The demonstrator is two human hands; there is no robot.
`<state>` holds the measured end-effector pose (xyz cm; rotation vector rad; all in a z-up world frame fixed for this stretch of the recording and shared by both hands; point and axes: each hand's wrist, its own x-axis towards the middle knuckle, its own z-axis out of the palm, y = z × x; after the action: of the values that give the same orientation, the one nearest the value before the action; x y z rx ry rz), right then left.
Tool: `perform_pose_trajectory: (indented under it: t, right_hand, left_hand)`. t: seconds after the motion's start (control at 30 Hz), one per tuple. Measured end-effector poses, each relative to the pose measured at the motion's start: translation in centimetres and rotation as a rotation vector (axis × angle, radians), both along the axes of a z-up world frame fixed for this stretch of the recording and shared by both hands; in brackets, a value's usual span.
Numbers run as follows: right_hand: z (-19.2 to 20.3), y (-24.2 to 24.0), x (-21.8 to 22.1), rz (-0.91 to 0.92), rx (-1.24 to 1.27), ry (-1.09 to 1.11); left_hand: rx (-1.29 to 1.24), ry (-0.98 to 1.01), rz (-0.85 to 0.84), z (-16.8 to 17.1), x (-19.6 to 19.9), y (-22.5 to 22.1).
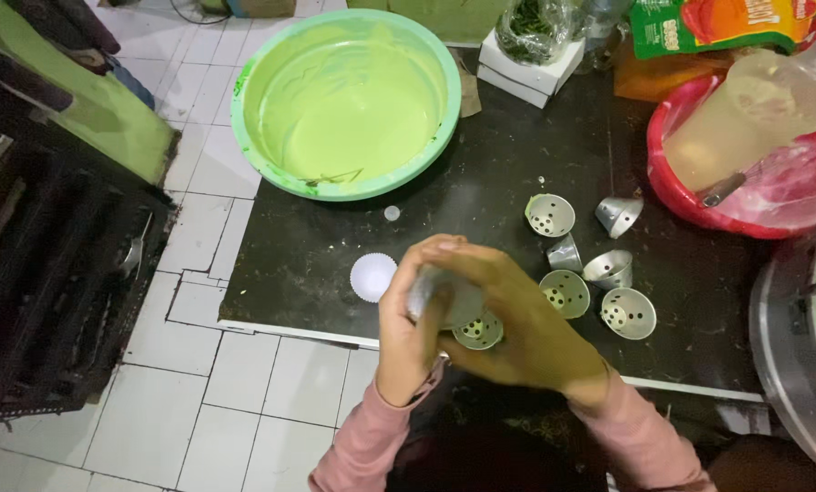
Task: The person places paper liners into metal molds and then uses a spoon to fill each liner with a green batter from a large bowl, before placing the filled molds onto a steamer tray.
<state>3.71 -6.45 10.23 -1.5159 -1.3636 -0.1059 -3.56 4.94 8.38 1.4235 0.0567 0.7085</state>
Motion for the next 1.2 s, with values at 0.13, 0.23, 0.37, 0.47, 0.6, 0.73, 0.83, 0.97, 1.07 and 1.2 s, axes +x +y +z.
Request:
perform_pose_trajectory:
  t: [0.13,0.23,0.37,0.47,0.6,0.73,0.83,0.97,1.07,1.2]
  right_hand:
    - [-1.3,-1.2,-1.0,-0.053,0.092,0.106]
    - [-1.8,-1.4,-1.6,-0.147,0.211,0.278]
    - [-1.6,-0.7,-2.2,-0.326,0.185,0.182]
    - [-1.4,-1.1,-2.1,-0.275,0.1,0.131]
    - [-0.1,-2.0,-2.0,-0.092,-0.139,0.332]
    - [-2.3,1.4,1.4,-0.151,-0.169,0.262]
    - [-4.9,5.7,4.4,-0.196,-0.355,-0.038]
    - [-8.2,10.1,7.8,-0.383,-0.549,-0.472]
    - [-11.8,11.9,10.0,-0.507,-0.48,-0.776]
    - [-12.4,12.9,11.0,-0.603,-0.373,-0.996]
  left_hand:
    - [-0.055,-0.023,0.138,0.0,-0.3,-1.0]
    - [0.036,-0.09,0.211,0.6,-0.4,-2.0]
    - [0.141,-0.178,0.332,0.5,-0.6,-2.9]
    - [0.149,-0.175,0.326,-0.5,-0.9,-2.7]
    - [0.109,-0.04,0.35,-4.2,-2.3,-0.1]
    - [0.111,0.105,0.5,-10.2,-5.1,4.4]
    - [-0.008,0.195,0.608,-12.9,-7.8,6.3]
    - [-0.286,0.302,0.677,-15.2,-10.6,7.1]
    - [-0.489,0.292,0.644,-16.3,-11.8,6.9]
    - [-0.499,0.333,0.579,-17.0,-11.9,6.2]
